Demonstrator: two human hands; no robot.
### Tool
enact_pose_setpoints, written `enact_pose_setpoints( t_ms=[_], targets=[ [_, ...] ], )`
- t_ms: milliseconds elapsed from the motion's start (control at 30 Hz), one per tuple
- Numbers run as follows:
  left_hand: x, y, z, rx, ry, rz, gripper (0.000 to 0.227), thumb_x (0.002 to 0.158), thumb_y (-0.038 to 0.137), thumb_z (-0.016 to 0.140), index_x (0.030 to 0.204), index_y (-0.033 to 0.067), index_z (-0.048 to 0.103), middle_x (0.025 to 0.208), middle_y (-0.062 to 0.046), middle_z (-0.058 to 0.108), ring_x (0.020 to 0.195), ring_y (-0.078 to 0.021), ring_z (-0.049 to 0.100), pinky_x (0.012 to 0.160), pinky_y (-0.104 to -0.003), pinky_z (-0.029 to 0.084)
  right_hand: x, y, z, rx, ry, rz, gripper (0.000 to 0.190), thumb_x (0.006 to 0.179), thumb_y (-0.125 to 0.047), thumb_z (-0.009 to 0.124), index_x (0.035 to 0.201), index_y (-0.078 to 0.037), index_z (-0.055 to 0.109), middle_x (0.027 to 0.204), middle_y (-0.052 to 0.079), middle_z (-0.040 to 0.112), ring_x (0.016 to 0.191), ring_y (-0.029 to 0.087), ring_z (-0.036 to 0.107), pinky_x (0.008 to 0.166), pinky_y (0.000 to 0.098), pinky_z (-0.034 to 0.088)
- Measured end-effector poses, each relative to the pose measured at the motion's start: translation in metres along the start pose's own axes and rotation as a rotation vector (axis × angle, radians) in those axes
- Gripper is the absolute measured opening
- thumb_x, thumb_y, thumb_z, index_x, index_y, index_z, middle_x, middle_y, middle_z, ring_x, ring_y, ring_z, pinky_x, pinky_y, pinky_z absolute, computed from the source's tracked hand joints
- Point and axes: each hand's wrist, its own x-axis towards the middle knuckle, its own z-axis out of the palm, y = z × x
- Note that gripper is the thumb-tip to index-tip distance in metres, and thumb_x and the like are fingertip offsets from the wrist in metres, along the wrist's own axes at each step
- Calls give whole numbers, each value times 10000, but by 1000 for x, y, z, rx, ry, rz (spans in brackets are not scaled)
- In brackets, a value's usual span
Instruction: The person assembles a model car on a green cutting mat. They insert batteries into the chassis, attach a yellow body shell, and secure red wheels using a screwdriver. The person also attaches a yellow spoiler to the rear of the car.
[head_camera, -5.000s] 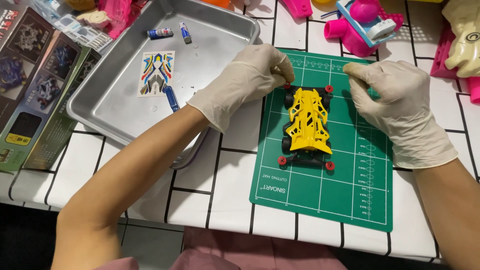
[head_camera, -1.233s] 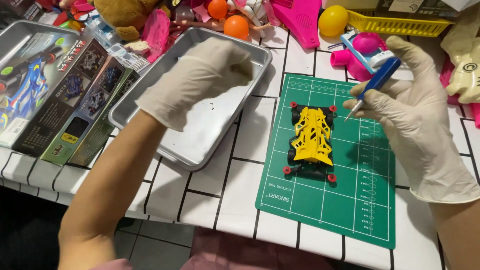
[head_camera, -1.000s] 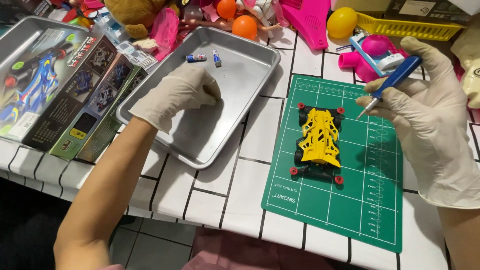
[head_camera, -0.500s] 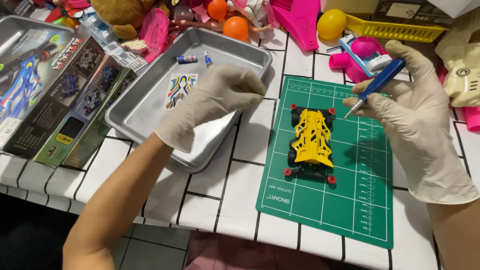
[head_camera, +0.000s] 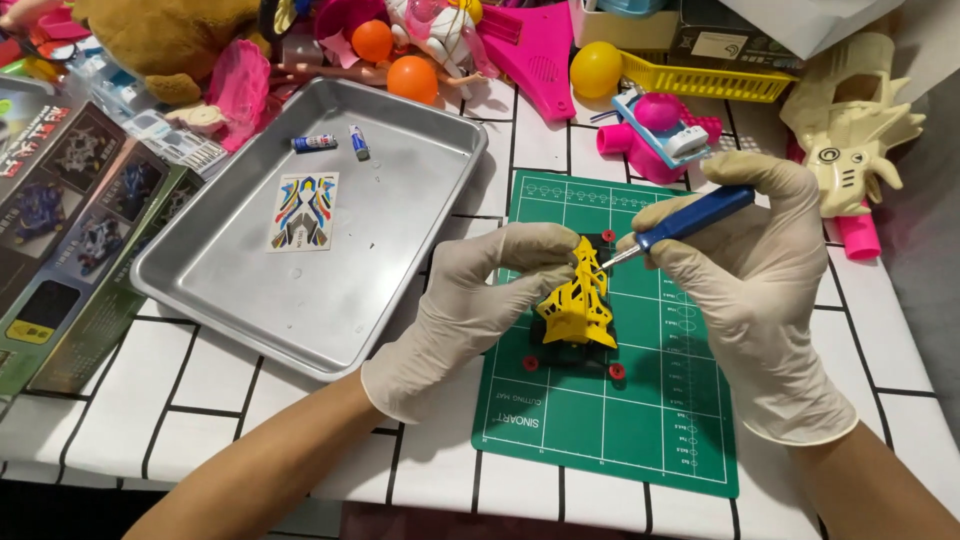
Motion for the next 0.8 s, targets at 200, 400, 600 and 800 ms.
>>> enact_pose_setpoints(
  t_ms=[200, 400, 600, 800],
  targets=[
    [-4, 5, 4, 23, 78, 69, 341, 876, 16, 835, 1180, 52, 686, 1140, -116, 751, 1044, -187, 764, 997, -314, 676, -9, 9, 6, 6, -2, -110, 582, 881, 132, 724, 1288, -80, 366, 1282, 155, 452, 1034, 341, 730, 959, 426, 691],
    [-6, 10, 5, 96, 59, 96, 237, 892, 23, 813, 1088, 29, 681, 1086, -116, 743, 979, -192, 754, 900, -305, 683, -9, 16, 2, -21, -55, -172, 550, 888, 73, 736, 1263, -81, 364, 1042, 222, 648, 1012, 349, 745, 1021, 442, 660],
    [-7, 13, 7, 108, 74, 82, 200, 896, 37, 812, 1047, 43, 683, 1039, -91, 748, 907, -161, 739, 852, -280, 664, -11, 20, 4, -40, -42, -190, 552, 889, 38, 754, 1262, -95, 369, 1148, 147, 523, 995, 357, 751, 1013, 462, 672],
    [-6, 13, 5, 111, 90, 69, 214, 883, 44, 822, 1052, 38, 691, 1060, -107, 753, 925, -164, 746, 863, -283, 681, -11, 16, 6, -51, -57, -184, 533, 904, 46, 726, 1264, -93, 359, 1044, 227, 607, 991, 365, 745, 1013, 475, 675]
  ],
)
